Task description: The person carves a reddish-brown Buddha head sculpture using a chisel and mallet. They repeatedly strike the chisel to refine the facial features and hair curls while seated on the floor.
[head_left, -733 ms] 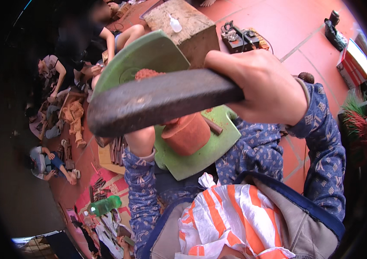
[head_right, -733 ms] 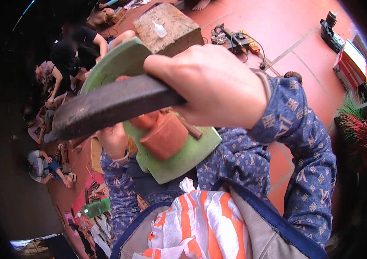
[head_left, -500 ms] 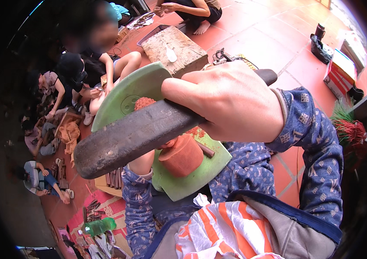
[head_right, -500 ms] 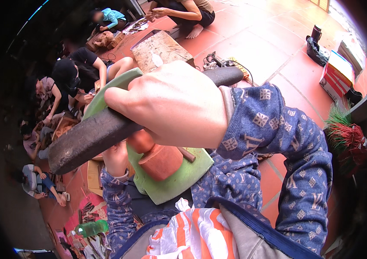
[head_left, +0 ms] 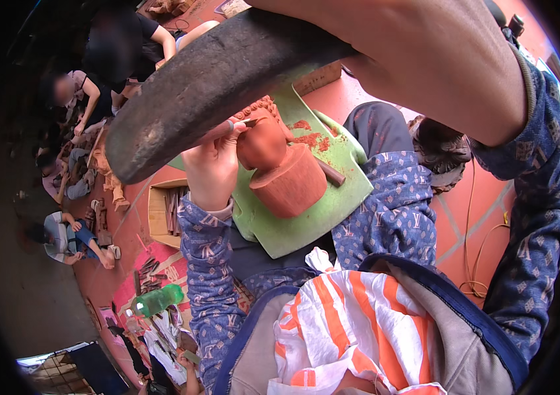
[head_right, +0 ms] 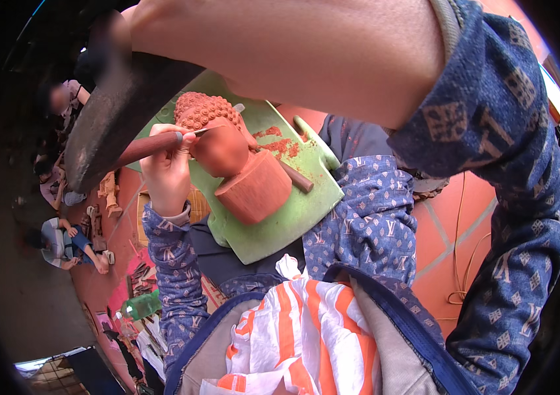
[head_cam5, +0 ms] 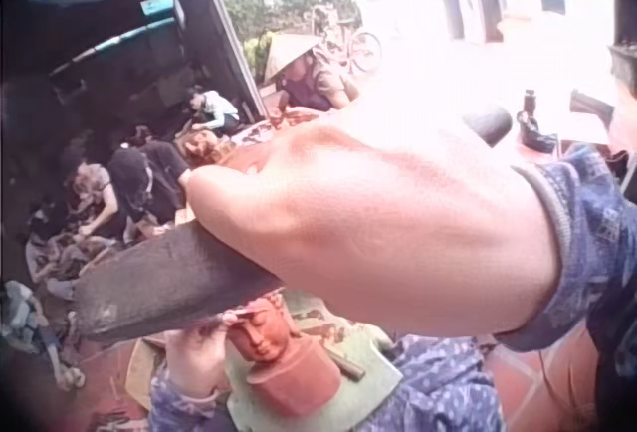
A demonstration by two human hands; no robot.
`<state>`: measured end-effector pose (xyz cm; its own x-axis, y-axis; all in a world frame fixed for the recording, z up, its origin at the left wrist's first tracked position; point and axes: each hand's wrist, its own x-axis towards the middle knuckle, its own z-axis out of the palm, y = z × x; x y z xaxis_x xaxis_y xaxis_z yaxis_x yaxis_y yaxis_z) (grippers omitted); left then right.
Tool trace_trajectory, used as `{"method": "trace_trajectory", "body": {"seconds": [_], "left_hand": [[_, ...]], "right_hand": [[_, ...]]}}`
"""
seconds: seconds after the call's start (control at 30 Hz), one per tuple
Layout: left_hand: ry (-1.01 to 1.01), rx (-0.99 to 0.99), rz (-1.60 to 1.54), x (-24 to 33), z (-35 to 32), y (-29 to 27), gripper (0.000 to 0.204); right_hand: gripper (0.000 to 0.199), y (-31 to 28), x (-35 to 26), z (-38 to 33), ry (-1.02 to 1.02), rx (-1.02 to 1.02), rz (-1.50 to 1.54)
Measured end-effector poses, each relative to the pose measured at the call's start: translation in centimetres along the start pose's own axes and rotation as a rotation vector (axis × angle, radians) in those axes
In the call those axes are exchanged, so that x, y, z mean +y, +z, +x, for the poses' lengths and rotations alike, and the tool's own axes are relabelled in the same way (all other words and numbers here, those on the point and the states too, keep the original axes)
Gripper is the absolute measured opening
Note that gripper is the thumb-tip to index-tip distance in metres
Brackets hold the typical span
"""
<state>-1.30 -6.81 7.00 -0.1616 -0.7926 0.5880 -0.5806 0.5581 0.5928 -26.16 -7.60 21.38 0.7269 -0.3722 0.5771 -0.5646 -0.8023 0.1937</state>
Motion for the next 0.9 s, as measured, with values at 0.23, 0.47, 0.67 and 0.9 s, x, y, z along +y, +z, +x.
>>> {"method": "trace_trajectory", "body": {"seconds": [0.23, 0.47, 0.67, 0.9], "left_hand": [[-0.056, -0.018, -0.102, -0.1, 0.0, 0.3, 0.011], [-0.016, -0.007, -0.001, -0.8, -0.3, 0.3, 0.01], [0.093, -0.019, 0.048, -0.5, 0.0, 0.7, 0.009], [0.034, -0.081, 0.072, 0.2, 0.8, 0.4, 0.01]], "right_hand": [[0.025, 0.9, 0.0, -0.4, -0.008, 0.036, 0.037], [0.027, 1.7, -0.2, 0.1, -0.027, 0.061, 0.064], [0.03, 2.0, -0.1, 0.2, -0.03, 0.066, 0.069], [0.033, 1.6, 0.5, -0.9, 0.009, 0.101, 0.065]]}}
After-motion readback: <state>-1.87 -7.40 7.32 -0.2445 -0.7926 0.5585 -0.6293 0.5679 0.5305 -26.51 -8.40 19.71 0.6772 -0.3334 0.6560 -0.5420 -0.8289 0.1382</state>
